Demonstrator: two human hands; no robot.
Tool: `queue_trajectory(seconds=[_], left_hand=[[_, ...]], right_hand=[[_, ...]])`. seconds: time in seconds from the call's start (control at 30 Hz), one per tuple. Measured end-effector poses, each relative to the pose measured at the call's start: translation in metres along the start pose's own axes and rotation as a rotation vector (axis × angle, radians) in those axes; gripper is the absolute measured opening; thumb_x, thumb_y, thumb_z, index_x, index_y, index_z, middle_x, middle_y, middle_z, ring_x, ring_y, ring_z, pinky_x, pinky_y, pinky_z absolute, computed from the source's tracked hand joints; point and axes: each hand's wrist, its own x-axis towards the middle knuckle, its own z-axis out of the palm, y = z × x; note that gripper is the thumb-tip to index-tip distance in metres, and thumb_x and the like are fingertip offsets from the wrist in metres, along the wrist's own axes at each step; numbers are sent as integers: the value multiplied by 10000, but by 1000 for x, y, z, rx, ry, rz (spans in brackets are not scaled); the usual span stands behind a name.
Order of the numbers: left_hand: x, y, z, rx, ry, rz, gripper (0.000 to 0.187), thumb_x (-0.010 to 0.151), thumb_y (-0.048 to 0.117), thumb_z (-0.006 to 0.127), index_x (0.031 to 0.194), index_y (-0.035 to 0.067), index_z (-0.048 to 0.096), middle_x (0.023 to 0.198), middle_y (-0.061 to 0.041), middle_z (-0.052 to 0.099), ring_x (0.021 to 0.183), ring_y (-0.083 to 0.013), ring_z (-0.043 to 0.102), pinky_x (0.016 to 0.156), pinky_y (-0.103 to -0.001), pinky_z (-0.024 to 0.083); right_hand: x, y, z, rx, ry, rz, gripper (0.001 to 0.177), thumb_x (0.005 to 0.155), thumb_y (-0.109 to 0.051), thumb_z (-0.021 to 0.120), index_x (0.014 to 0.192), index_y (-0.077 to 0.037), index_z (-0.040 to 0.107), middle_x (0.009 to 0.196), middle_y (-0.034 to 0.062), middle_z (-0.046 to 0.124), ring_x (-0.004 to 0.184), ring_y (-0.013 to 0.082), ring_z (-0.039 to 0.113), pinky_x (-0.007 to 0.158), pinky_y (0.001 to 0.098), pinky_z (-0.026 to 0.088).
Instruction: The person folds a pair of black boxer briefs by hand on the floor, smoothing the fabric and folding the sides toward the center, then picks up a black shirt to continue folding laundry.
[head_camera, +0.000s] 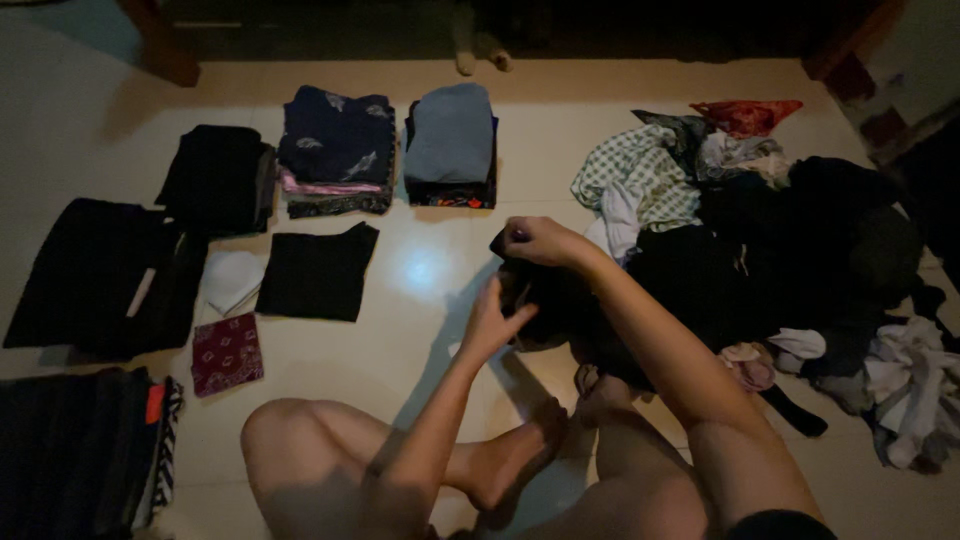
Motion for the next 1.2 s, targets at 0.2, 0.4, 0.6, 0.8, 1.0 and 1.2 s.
queue_trajectory(seconds=[0.2, 0.4, 0.6, 0.8, 1.0, 1.2], left_hand=[[19, -6, -26, 10, 71, 16, 456, 911, 211, 737, 1291, 11, 585, 1254, -232, 618, 1186, -433, 591, 1003, -456, 476], [6, -66, -32, -260, -209, -90, 394, 966, 211, 683, 1292, 5, 600, 1248, -178, 683, 1190, -286, 639, 1015, -384, 493], [6, -127, -18, -415, -187, -440, 486, 992, 268, 627, 1399, 19, 535, 1323, -95, 631, 1191, -170, 595, 1007, -296, 455], [26, -91, -37, -742, -108, -484, 415, 1041, 277, 599, 1239, -77, 686, 1108, -155, 701, 948, -196, 664, 841, -347, 533], [17, -60, -57, -1391, -33, -672, 389, 941, 243, 628, 1264, 25, 627, 1138, -137, 720, 1008, -256, 712, 908, -392, 588], [22, -22, -88, -1269, -193, -759, 524, 987, 412, 614, 1318, 9, 658, 1216, -129, 734, 1058, -241, 714, 929, -380, 569]], right_hand=[[-5, -79, -26, 198, -68, -82, 255, 925, -287, 675, 972, -40, 633, 856, 80, 691, 810, 155, 615, 732, 344, 510], [-16, -87, -34, 214, -174, -62, 382, 847, -401, 781, 960, -60, 652, 837, 90, 679, 782, 176, 593, 679, 346, 488], [-15, -62, -27, -242, -208, -1, 719, 638, -483, 898, 1191, -104, 638, 1108, 180, 655, 1014, 335, 639, 818, 445, 531], [-5, -7, 32, -306, -65, -125, 845, 638, -365, 885, 1367, -109, 541, 1283, 212, 586, 1180, 397, 555, 938, 491, 490], [14, 28, 78, 424, -40, -109, 460, 820, -137, 699, 1265, -44, 623, 1182, 200, 706, 1131, 347, 662, 997, 435, 533], [5, -23, 33, -215, 419, -157, 503, 663, -144, 827, 1097, 8, 623, 961, 211, 626, 889, 375, 597, 718, 458, 485]])
